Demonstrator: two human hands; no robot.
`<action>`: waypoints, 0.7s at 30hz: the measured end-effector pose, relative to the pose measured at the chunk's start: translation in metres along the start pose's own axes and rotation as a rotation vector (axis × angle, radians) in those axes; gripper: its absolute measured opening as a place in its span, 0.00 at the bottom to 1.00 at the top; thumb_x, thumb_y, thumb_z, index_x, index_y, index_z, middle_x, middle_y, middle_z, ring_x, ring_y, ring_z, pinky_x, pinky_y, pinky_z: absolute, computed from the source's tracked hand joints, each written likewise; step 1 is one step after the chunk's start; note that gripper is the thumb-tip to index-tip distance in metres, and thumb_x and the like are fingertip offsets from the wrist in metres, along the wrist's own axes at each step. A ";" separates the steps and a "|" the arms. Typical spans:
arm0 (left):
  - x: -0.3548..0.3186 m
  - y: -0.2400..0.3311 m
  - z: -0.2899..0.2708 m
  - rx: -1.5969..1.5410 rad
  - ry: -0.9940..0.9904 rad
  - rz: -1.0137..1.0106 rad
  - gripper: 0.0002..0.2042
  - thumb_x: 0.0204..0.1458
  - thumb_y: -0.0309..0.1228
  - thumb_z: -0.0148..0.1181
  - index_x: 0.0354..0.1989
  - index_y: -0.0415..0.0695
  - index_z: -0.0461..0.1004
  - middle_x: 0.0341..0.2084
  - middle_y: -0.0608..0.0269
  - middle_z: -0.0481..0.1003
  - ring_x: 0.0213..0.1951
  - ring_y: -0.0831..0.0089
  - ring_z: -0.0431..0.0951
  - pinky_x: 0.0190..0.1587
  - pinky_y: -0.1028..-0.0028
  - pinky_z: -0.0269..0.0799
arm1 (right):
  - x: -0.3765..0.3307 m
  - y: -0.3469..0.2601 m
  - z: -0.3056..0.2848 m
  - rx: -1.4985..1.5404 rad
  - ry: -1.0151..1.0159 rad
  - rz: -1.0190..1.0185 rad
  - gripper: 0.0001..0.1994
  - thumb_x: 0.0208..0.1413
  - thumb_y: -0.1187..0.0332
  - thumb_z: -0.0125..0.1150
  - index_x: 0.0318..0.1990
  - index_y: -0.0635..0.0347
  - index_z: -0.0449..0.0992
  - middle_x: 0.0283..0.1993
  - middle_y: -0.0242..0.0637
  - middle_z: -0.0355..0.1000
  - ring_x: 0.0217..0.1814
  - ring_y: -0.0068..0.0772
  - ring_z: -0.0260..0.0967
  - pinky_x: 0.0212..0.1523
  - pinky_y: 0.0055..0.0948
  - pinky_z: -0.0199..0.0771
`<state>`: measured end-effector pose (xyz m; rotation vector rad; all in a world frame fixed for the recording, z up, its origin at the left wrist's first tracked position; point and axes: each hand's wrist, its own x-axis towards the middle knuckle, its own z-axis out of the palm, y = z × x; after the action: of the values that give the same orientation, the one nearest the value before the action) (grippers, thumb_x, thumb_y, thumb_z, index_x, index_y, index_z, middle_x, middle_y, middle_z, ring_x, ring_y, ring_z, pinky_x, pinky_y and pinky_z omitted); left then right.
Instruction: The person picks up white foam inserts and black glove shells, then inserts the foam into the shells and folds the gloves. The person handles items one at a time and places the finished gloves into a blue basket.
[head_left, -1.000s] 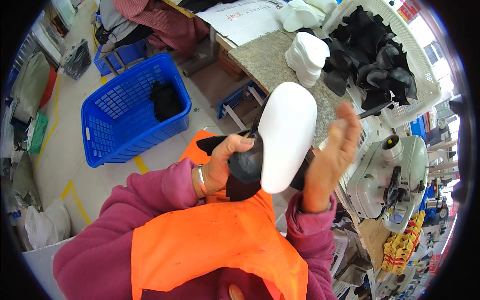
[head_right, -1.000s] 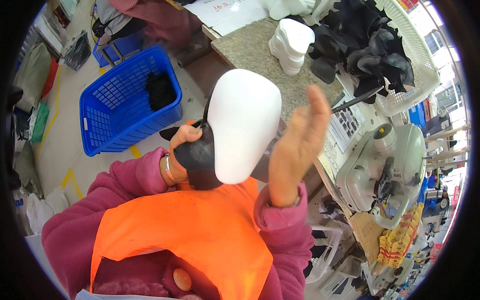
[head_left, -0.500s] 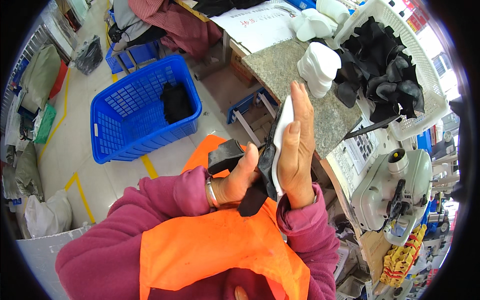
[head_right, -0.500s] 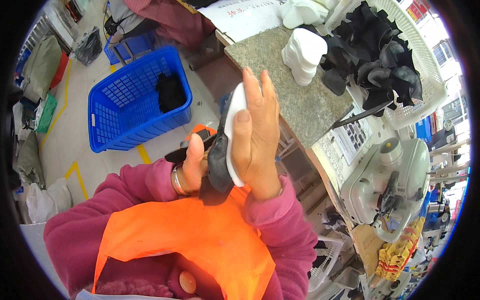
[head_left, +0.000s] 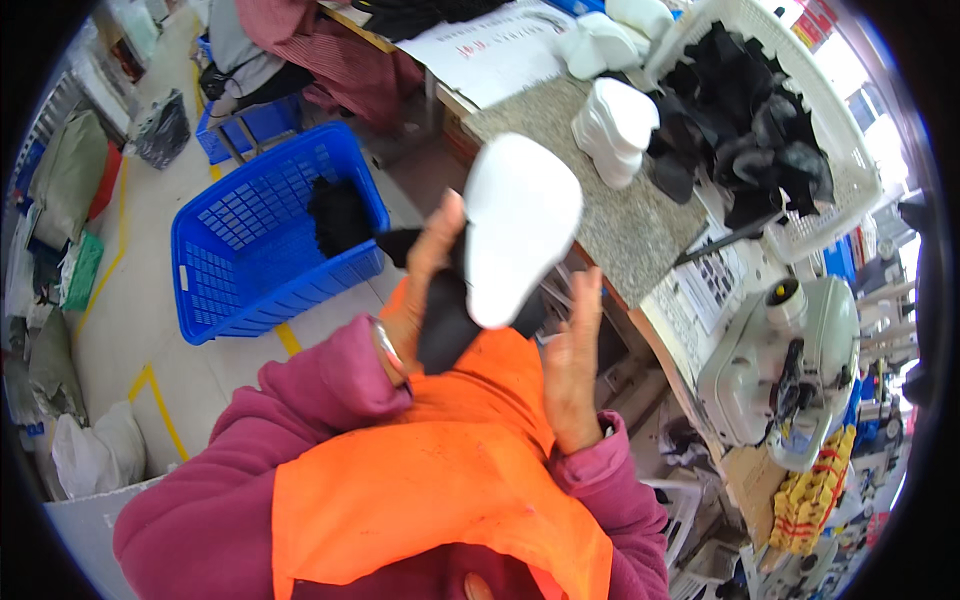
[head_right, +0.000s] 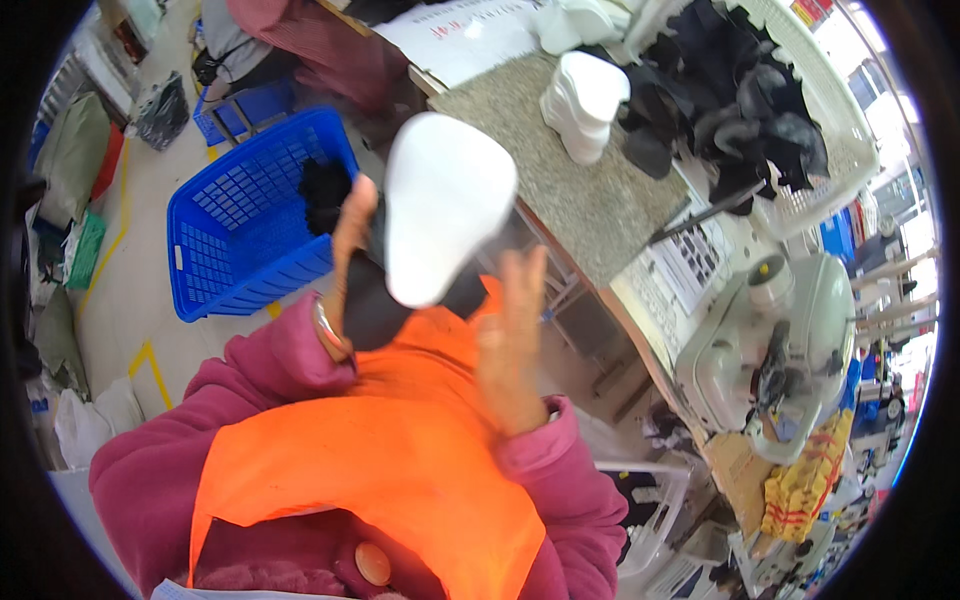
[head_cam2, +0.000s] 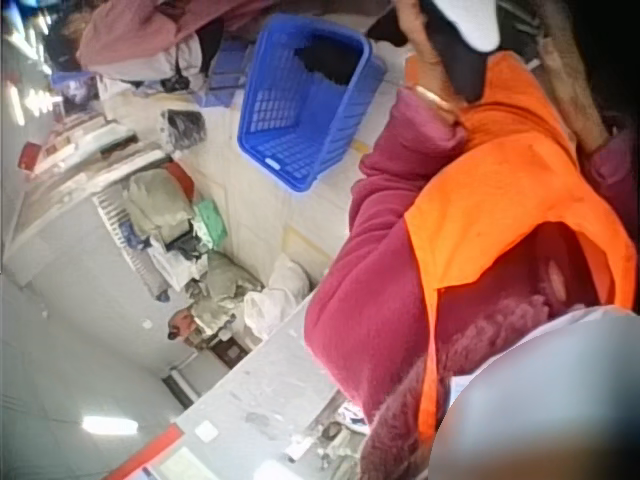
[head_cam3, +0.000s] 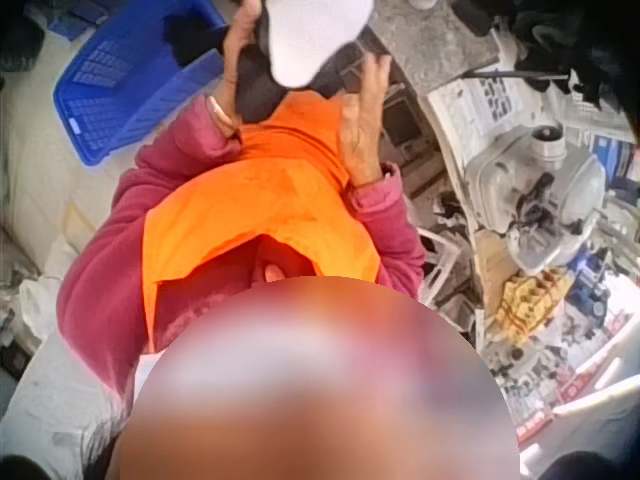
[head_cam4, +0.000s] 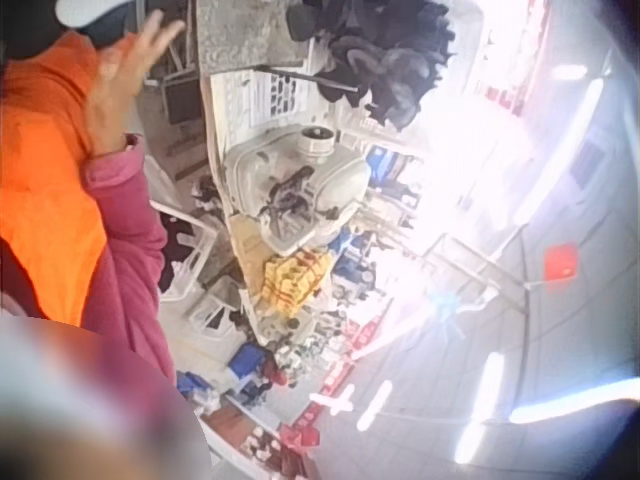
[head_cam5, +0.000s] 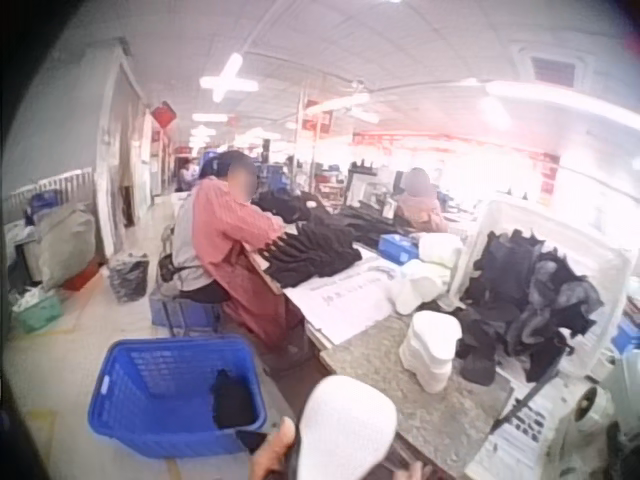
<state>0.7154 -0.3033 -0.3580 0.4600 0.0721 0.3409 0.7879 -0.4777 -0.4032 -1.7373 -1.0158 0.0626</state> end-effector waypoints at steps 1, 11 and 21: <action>0.003 0.005 -0.004 -0.135 -0.067 0.022 0.34 0.59 0.55 0.47 0.63 0.38 0.62 0.58 0.51 0.68 0.59 0.58 0.69 0.64 0.62 0.60 | -0.017 0.025 -0.013 0.028 0.060 0.076 0.25 0.65 0.64 0.39 0.68 0.63 0.55 0.74 0.56 0.40 0.76 0.53 0.39 0.69 0.40 0.47; 0.037 0.039 -0.061 -0.298 -0.098 0.047 0.38 0.57 0.61 0.44 0.66 0.42 0.58 0.62 0.51 0.64 0.62 0.54 0.65 0.66 0.59 0.55 | -0.306 0.197 0.003 -0.205 -0.502 0.996 0.17 0.58 0.59 0.56 0.49 0.59 0.76 0.40 0.51 0.76 0.42 0.49 0.76 0.42 0.41 0.73; 0.196 0.083 -0.064 -0.079 -0.164 0.213 0.43 0.53 0.63 0.48 0.71 0.52 0.45 0.70 0.56 0.48 0.70 0.50 0.47 0.68 0.46 0.42 | -0.208 0.234 0.077 -0.106 -0.423 1.282 0.16 0.57 0.59 0.57 0.48 0.58 0.76 0.40 0.51 0.76 0.42 0.50 0.76 0.42 0.42 0.73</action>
<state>0.8652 -0.1398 -0.3768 0.4165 -0.1505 0.5119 0.7568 -0.5695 -0.7100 -2.2561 -0.0152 1.2312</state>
